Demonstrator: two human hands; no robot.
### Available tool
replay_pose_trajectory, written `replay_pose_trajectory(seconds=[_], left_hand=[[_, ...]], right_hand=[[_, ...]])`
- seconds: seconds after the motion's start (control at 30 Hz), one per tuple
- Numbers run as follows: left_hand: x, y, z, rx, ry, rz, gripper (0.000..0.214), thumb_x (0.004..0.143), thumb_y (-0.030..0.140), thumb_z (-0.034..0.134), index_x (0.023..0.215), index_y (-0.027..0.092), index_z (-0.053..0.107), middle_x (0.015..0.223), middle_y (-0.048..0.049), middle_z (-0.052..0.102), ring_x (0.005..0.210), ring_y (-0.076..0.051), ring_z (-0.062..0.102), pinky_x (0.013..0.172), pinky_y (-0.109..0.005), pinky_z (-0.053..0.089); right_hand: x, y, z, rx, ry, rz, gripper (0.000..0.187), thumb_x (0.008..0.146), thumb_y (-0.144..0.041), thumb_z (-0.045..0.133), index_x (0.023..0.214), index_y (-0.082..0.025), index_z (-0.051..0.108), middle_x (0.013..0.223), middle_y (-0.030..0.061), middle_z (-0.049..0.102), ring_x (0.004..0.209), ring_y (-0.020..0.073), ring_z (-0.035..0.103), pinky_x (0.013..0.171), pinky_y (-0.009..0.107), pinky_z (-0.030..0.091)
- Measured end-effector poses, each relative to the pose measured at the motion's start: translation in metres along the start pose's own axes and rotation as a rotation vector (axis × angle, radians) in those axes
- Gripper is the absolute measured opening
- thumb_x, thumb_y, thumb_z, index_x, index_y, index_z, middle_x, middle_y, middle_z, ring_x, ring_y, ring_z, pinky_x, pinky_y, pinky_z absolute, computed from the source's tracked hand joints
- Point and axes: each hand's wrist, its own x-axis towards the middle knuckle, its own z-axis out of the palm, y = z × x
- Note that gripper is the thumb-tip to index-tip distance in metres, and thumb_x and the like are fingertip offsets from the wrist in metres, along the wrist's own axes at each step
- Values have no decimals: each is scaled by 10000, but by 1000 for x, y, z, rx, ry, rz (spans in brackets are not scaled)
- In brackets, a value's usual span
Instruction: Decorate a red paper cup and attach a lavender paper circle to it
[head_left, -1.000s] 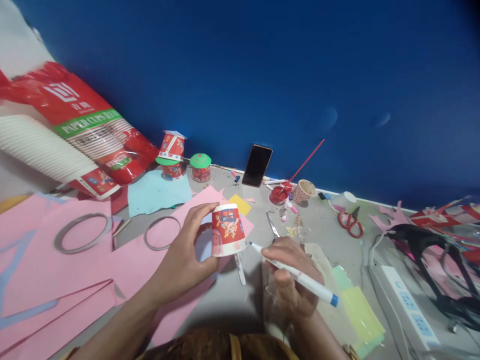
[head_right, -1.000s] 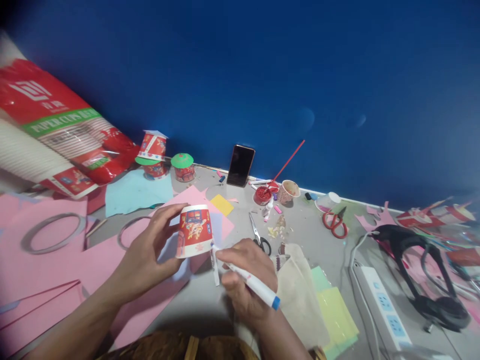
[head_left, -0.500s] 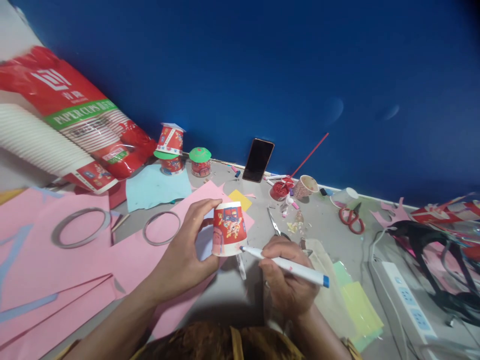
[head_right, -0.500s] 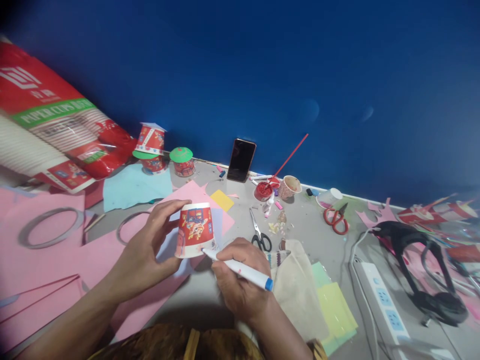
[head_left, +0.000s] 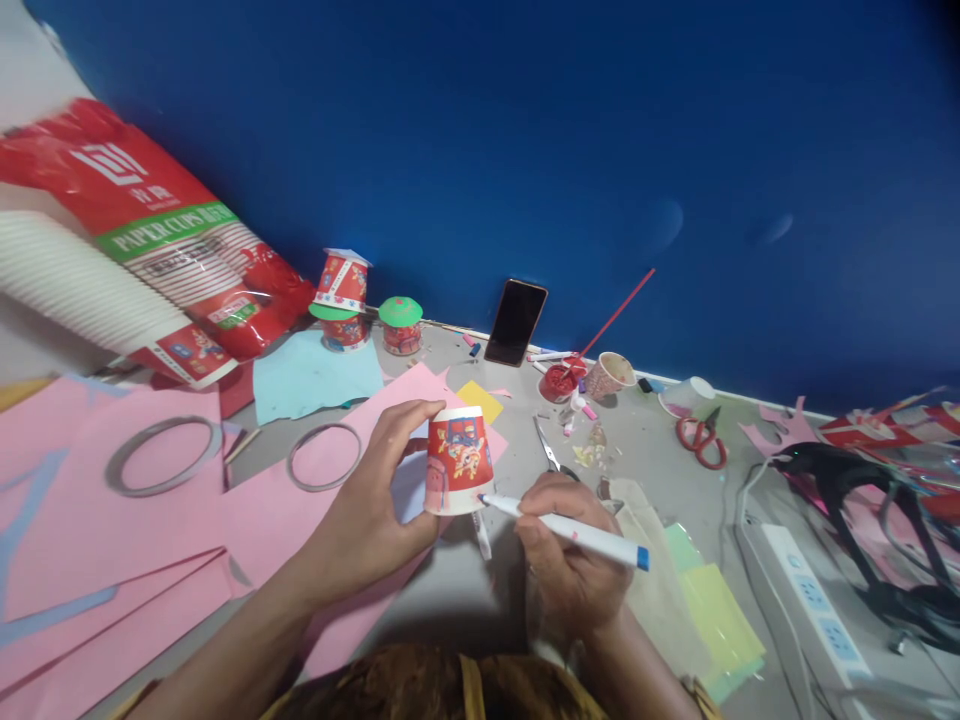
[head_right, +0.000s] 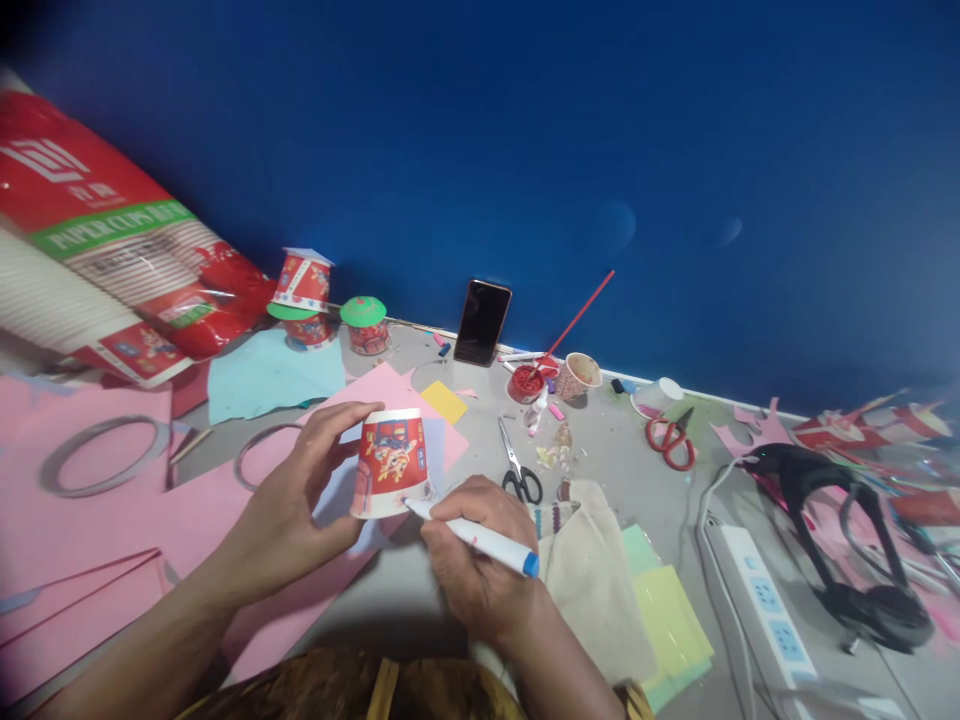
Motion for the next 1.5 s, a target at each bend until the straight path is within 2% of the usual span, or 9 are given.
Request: replay_pose_trajectory(seconds=[0.57, 0.93, 1.3, 1.5], left_hand=[[-1, 0, -1, 13, -16, 4, 782, 866, 127, 670, 1573, 364, 437, 1594, -90, 485, 1532, -344, 499, 1239, -574, 522], [-2, 0, -2, 14, -23, 15, 810, 847, 90, 655, 1571, 373, 426, 1589, -83, 492, 1532, -331, 490, 1244, -556, 516], [-2, 1, -2, 9, -17, 18, 797, 861, 111, 674, 1575, 376, 440, 1588, -84, 504, 1520, -335, 510, 1242, -547, 526], [-2, 1, -3, 19, -14, 19, 788, 869, 122, 675, 1575, 381, 439, 1593, -81, 510, 1528, -337, 508, 1234, -552, 536]], right_hand=[[-4, 2, 1, 63, 31, 32, 177, 934, -93, 665, 994, -255, 701, 758, -17, 723, 642, 168, 695, 621, 276, 556], [-1, 0, 1, 11, 39, 4, 87, 1006, -181, 657, 979, -246, 708, 748, -10, 729, 630, 171, 702, 590, 282, 560], [1, -2, 2, 18, 28, -1, 161, 941, -110, 658, 991, -255, 707, 746, -7, 733, 617, 183, 704, 582, 291, 563], [1, -3, 1, 13, 26, 0, 153, 939, -107, 655, 967, -250, 701, 750, -21, 728, 621, 160, 701, 592, 268, 561]])
